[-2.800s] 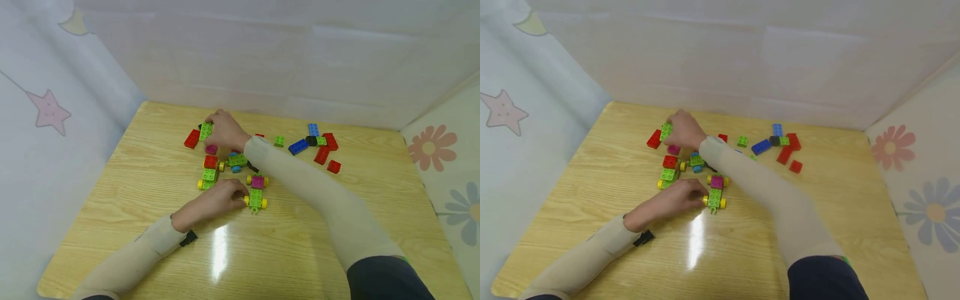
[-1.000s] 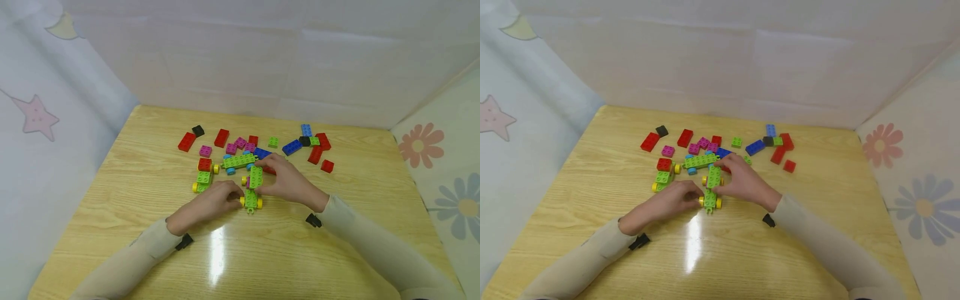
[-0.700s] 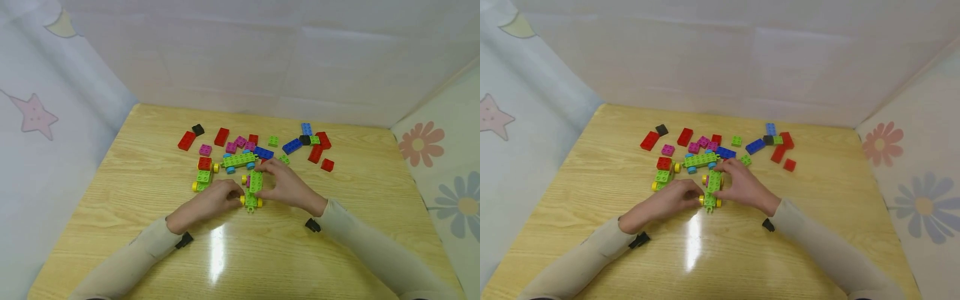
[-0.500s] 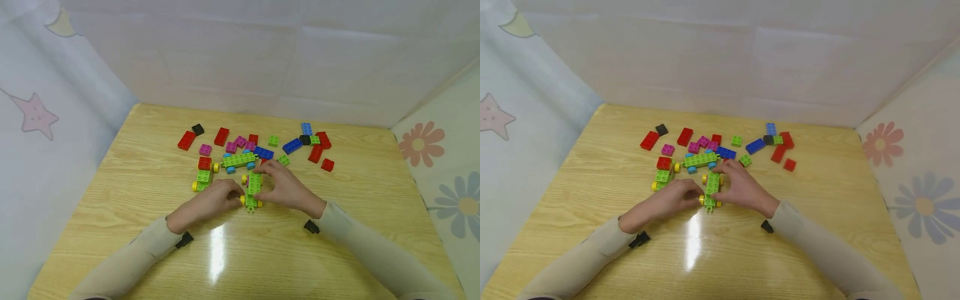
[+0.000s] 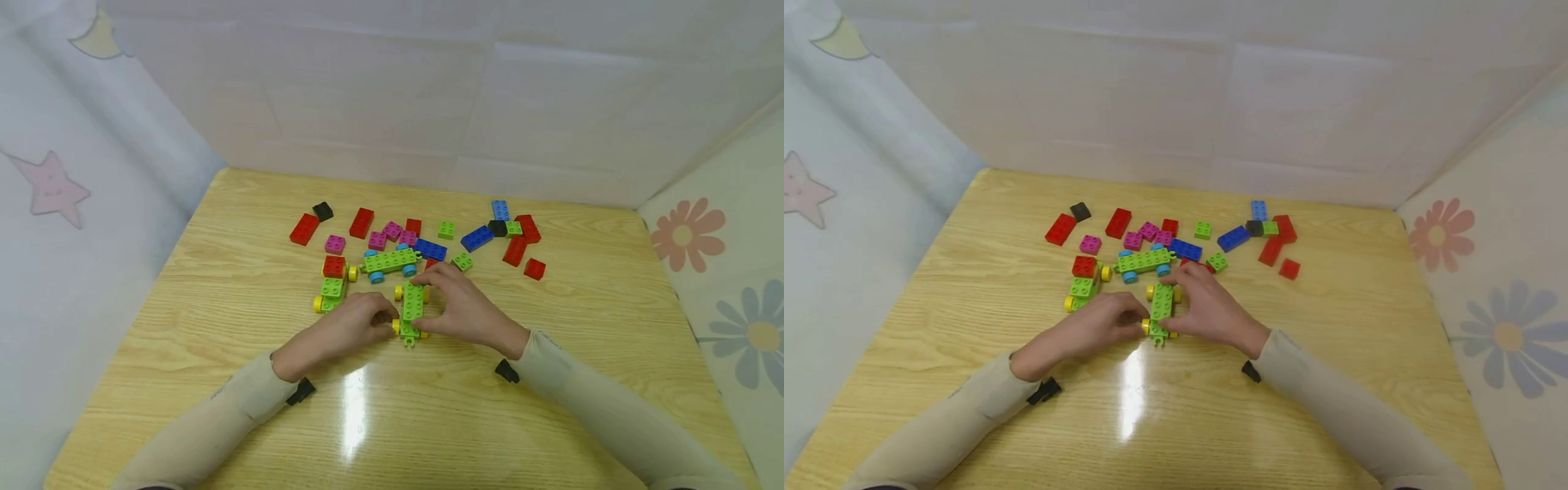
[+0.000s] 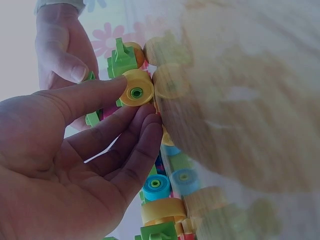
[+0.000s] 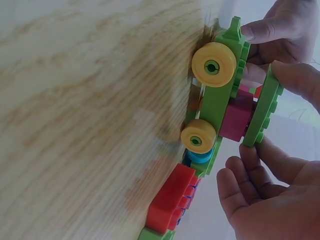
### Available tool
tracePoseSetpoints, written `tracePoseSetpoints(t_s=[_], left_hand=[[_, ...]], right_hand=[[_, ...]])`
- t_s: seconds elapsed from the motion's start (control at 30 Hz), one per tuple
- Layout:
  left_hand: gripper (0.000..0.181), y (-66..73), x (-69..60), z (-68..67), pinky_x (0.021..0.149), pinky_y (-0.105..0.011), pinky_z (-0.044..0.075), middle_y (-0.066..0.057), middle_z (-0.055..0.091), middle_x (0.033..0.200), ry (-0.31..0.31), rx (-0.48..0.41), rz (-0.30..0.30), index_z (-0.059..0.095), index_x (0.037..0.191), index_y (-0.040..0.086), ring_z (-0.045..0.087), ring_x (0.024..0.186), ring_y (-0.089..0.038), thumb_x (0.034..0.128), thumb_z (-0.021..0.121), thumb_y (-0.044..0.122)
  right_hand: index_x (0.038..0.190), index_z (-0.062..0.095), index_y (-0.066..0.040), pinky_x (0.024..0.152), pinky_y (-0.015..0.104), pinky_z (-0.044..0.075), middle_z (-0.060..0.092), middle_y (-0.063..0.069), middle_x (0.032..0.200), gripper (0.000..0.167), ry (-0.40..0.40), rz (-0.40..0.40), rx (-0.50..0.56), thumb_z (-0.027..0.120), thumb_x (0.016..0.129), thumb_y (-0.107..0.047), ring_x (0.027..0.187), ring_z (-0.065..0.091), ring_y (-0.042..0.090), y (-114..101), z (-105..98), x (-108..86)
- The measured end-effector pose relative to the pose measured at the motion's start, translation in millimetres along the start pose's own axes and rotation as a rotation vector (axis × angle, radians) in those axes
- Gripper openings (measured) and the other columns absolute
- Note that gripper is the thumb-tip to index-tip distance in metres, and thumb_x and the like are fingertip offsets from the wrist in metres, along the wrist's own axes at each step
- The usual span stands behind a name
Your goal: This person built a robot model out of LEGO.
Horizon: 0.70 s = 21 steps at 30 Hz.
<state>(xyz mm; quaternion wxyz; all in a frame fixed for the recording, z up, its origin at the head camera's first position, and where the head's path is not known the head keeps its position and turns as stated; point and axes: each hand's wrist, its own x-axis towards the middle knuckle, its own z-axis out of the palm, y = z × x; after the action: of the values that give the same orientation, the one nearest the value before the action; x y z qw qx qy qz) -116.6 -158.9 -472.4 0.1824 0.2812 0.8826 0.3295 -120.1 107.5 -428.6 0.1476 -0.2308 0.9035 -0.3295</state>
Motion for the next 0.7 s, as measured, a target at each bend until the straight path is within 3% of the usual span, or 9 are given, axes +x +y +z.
tracePoseSetpoints(t_s=[0.07,0.27,0.47,0.7], left_hand=[[0.025,-13.8,4.3,7.4,0.096,-0.037,0.061,0.004,0.081,0.115,0.001,0.005,0.002,0.082,0.124,0.013,0.071,0.104,-0.011,0.1023,0.083,0.026],[0.025,-35.0,11.9,18.2,0.098,-0.035,0.061,0.012,0.079,0.114,0.006,-0.011,-0.002,0.083,0.124,0.020,0.069,0.105,-0.004,0.1018,0.084,0.033],[0.026,-37.8,12.7,19.7,0.098,-0.037,0.061,0.011,0.079,0.115,0.010,-0.013,0.014,0.083,0.124,0.019,0.070,0.105,-0.006,0.1012,0.084,0.032],[0.027,-37.9,13.0,19.0,0.098,-0.034,0.061,0.013,0.079,0.114,0.002,-0.021,-0.008,0.083,0.124,0.020,0.070,0.105,-0.005,0.1009,0.085,0.034]], right_hand=[[0.151,0.067,-0.016,0.120,0.060,0.053,0.060,0.006,0.150,0.070,0.004,-0.003,-0.013,0.095,0.090,-0.038,0.141,0.058,0.030,-0.3,0.8,0.6],[0.149,0.069,-0.014,0.120,0.058,0.053,0.062,0.007,0.150,0.070,0.017,-0.010,-0.027,0.097,0.089,-0.036,0.140,0.058,0.031,-2.8,1.5,1.0],[0.149,0.069,-0.014,0.121,0.061,0.052,0.062,0.008,0.154,0.069,0.006,-0.020,-0.050,0.095,0.090,-0.039,0.145,0.057,0.033,-2.4,0.3,1.8],[0.149,0.070,-0.014,0.123,0.061,0.051,0.062,0.009,0.156,0.070,-0.025,-0.012,-0.056,0.094,0.090,-0.042,0.149,0.055,0.035,-3.4,-3.2,4.4]])
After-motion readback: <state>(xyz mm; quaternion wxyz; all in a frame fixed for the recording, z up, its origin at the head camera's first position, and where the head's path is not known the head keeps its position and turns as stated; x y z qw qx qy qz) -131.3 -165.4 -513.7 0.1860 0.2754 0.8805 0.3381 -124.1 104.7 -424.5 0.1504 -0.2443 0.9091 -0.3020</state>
